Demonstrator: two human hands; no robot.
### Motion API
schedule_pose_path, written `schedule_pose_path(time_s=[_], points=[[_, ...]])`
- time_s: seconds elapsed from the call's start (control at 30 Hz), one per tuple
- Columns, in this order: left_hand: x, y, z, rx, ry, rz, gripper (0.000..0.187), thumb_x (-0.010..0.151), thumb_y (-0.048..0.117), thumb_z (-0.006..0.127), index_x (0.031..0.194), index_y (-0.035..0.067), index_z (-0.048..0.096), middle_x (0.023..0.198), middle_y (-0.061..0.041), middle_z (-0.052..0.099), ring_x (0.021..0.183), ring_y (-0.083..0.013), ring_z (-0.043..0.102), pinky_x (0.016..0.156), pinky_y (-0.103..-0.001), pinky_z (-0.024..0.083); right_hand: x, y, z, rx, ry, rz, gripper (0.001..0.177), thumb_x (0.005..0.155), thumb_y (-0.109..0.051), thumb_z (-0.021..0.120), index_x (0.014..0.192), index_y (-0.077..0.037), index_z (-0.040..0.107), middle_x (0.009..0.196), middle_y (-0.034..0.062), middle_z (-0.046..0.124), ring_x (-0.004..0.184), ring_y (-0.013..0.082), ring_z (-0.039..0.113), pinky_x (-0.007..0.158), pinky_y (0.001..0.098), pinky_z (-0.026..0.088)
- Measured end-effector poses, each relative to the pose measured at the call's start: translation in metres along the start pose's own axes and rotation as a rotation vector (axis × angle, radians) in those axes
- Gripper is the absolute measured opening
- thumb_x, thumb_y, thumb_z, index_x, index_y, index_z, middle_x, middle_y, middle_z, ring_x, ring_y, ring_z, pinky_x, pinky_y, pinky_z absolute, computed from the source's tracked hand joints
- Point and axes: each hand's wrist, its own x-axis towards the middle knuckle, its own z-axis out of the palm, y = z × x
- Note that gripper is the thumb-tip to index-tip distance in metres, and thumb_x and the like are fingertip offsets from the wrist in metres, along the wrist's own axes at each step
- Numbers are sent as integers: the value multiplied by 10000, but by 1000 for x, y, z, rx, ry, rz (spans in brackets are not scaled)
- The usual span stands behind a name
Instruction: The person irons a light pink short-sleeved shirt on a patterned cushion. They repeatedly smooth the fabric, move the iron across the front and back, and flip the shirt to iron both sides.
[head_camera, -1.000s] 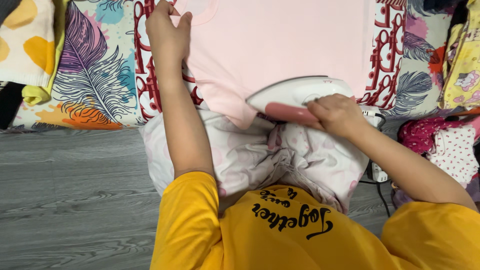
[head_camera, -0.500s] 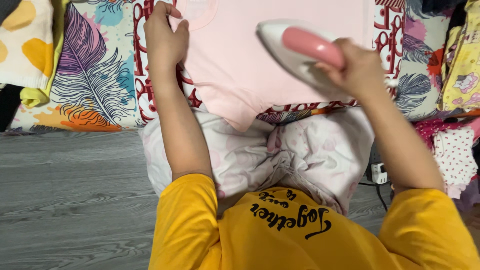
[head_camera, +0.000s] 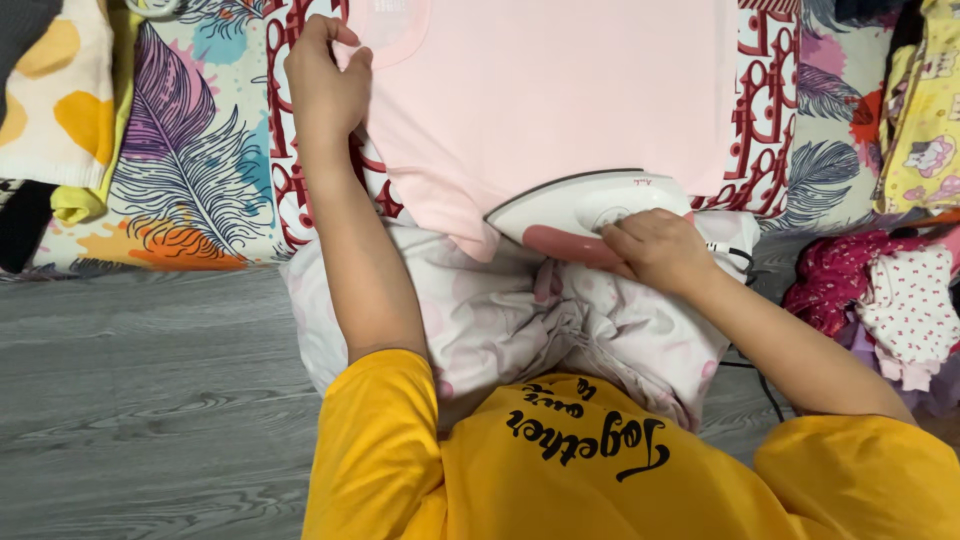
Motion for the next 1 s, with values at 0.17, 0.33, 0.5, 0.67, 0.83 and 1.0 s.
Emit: schedule_pose_path(time_s=[0.17, 0.33, 0.5, 0.67, 0.83, 1.0], points=[[1, 9, -9, -8, -51, -100, 243, 835, 74, 825, 952, 30, 616, 755, -80, 609, 675, -183, 552, 636, -338, 465, 16, 8, -29, 95, -12, -96, 284, 849, -357, 760, 997, -115, 744, 777, 37, 702, 691, 209, 691, 638, 356, 552], [0, 14, -16, -7, -120, -165, 250, 813, 72, 807, 985, 39, 628, 736, -88, 605, 667, -215, 566, 633, -356, 466, 52, 22, -45, 84, 34, 57, 350, 873, -461, 791, 998, -138, 738, 745, 55, 682, 667, 225, 678, 653, 376, 558], [2, 11, -16, 6, -1, 221, 268, 755, 12, 781, 964, 30, 615, 942, -173, 692, 831, -329, 655, 736, -402, 521, 127, 2, -21, 22, 162, 81, 427, 920, -528, 781, 982, -117, 682, 750, 71, 665, 674, 283, 683, 630, 412, 550], [0, 18, -10, 105, -149, -201, 191, 871, 62, 744, 1035, 27, 651, 917, -204, 707, 837, -368, 668, 788, -423, 514, 165, -21, -19, 116, 179, 137, 446, 943, -528, 767, 993, -106, 633, 809, 90, 685, 707, 320, 692, 627, 448, 545], [2, 0, -9, 17, -48, 165, 219, 826, -50, 735, 1026, 0, 658, 1149, -209, 736, 1064, -350, 714, 915, -420, 537, 172, -31, -16, 139, 149, 237, 467, 931, -524, 757, 1036, -93, 611, 788, 105, 682, 699, 342, 691, 601, 459, 536], [1, 23, -9, 140, -102, -167, 174, 858, 11, 719, 1013, 19, 640, 975, -163, 687, 893, -344, 669, 857, -440, 532, 119, -22, -27, 102, 140, 220, 452, 909, -513, 757, 1023, -96, 627, 737, 91, 651, 648, 320, 673, 583, 448, 536]])
